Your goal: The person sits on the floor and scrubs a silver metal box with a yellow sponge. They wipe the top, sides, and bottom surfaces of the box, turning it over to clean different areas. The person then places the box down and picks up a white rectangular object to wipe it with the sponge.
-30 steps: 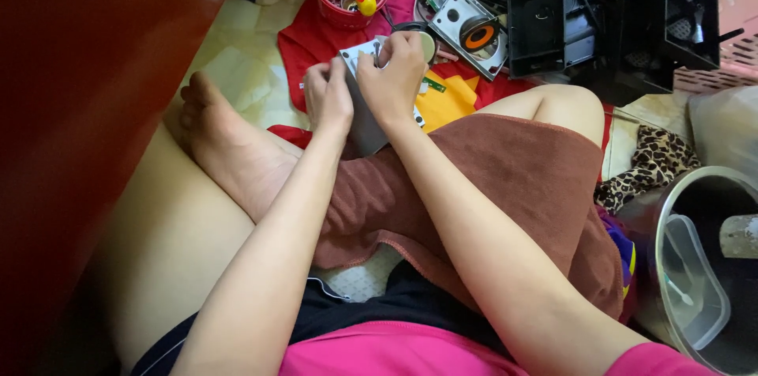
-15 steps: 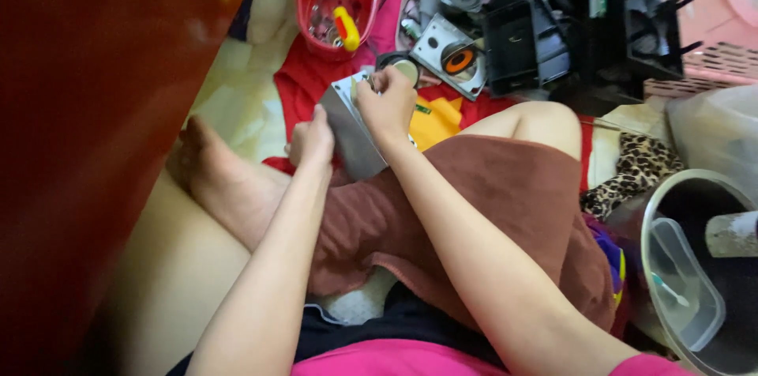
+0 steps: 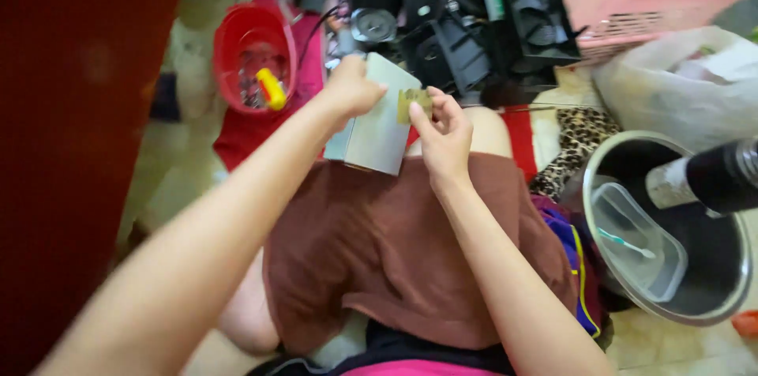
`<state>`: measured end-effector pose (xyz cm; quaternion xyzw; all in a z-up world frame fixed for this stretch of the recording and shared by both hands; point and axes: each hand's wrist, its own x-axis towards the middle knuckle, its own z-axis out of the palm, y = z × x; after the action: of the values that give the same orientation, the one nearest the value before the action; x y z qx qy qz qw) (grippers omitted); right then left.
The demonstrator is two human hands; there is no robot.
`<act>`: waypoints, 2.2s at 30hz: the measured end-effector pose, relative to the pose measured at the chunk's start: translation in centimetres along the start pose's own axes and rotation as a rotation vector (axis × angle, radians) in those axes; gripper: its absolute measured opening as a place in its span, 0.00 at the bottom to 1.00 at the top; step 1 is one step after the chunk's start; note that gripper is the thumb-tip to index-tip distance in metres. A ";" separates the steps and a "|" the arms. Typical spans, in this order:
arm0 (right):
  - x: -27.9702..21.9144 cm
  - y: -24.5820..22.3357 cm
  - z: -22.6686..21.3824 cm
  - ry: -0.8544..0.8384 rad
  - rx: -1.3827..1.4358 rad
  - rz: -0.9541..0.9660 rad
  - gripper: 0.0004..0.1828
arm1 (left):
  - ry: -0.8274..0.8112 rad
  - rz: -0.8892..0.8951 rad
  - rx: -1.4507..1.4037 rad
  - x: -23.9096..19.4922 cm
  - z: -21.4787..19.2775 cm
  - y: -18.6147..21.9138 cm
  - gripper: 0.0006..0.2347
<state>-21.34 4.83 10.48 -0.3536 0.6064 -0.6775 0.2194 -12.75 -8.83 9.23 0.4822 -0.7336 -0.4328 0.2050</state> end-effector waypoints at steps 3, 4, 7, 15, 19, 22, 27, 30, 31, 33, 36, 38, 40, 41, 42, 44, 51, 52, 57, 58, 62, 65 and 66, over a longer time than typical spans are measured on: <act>3.4 3.4 -3.6 0.140 -0.277 -0.153 0.11 | -0.256 0.073 0.415 4.5 2.1 5.7 0.18; 4.0 2.6 -4.2 0.136 -0.274 -0.153 0.11 | -0.254 0.069 0.416 7.0 4.0 6.3 0.18; 5.3 -0.6 -4.8 0.151 -0.320 -0.173 0.10 | -0.377 0.285 0.852 9.9 4.2 9.8 0.06; 4.9 -3.0 -3.9 -0.083 -0.434 -0.329 0.09 | -0.343 0.134 0.500 0.5 -15.5 12.3 0.09; 4.9 -3.0 -3.9 -0.073 -0.463 -0.276 0.10 | -0.358 -0.004 0.567 -3.3 -19.5 13.8 0.10; 4.7 -3.3 -3.8 -0.048 -0.485 -0.196 0.09 | -0.405 0.001 0.668 -4.4 -21.5 15.4 0.12; 4.6 -2.9 -2.9 -0.077 -0.484 -0.162 0.11 | -0.392 -0.071 0.528 -5.1 -23.5 15.0 0.12; 4.3 -2.9 -2.3 -0.073 -0.473 -0.167 0.11 | -0.412 -0.068 0.586 -4.9 -22.8 15.4 0.14; 4.1 -3.0 -2.3 -0.059 -0.474 -0.166 0.11 | -0.419 -0.058 0.591 -4.5 -22.6 15.4 0.14; 3.9 -3.2 -2.1 -0.077 -0.473 -0.169 0.10 | -0.440 -0.070 0.558 -3.9 -22.3 15.3 0.14; 3.4 -2.9 -2.6 -0.078 -0.502 -0.144 0.10 | -0.460 -0.022 0.547 -3.3 -21.8 15.8 0.12; 3.2 -3.2 -2.6 -0.059 -0.497 -0.124 0.10 | -0.443 -0.002 0.532 -1.9 -20.7 15.3 0.13; 3.0 -3.4 -2.6 -0.041 -0.496 -0.096 0.09 | -0.435 0.014 0.514 0.8 -18.9 13.4 0.13; 3.0 -3.4 -2.5 -0.032 -0.462 -0.083 0.08 | -0.450 0.004 0.420 2.7 -17.7 11.7 0.15; 3.0 -3.5 -2.4 -0.023 -0.429 -0.071 0.07 | -0.465 -0.005 0.327 4.6 -16.6 10.1 0.17; 3.0 -5.3 -1.0 -0.044 -0.349 -0.083 0.07 | -0.462 -0.049 0.261 3.2 -15.6 10.1 0.17; 2.6 -10.3 2.9 -0.286 -0.329 -0.310 0.08 | -0.414 -0.240 -0.046 1.0 -11.7 8.5 0.19; 3.4 -9.3 2.4 -0.287 -0.333 -0.305 0.08 | -0.418 -0.243 -0.048 0.8 -11.3 8.5 0.19; 4.2 -9.0 2.0 -0.316 -0.461 -0.296 0.11 | -0.452 -0.281 -0.174 0.4 -11.0 8.8 0.19; 4.0 -9.2 1.6 -0.315 -0.463 -0.296 0.11 | -0.453 -0.281 -0.175 0.5 -11.0 9.0 0.19; 4.7 -8.8 0.0 -0.294 -0.519 -0.292 0.11 | -0.495 -0.250 -0.019 0.0 -14.2 10.7 0.17; 5.1 -7.9 -1.4 -0.218 -0.569 -0.254 0.11 | -0.525 -0.274 0.052 -2.1 -17.6 13.2 0.15; 5.0 -7.7 -1.5 -0.211 -0.581 -0.227 0.11 | -0.525 -0.283 0.002 -3.2 -19.0 13.9 0.13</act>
<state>-24.76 3.48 19.01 -0.5352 0.7049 -0.4558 0.0940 -5.04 -12.05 31.40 0.4513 -0.6875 -0.5663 -0.0547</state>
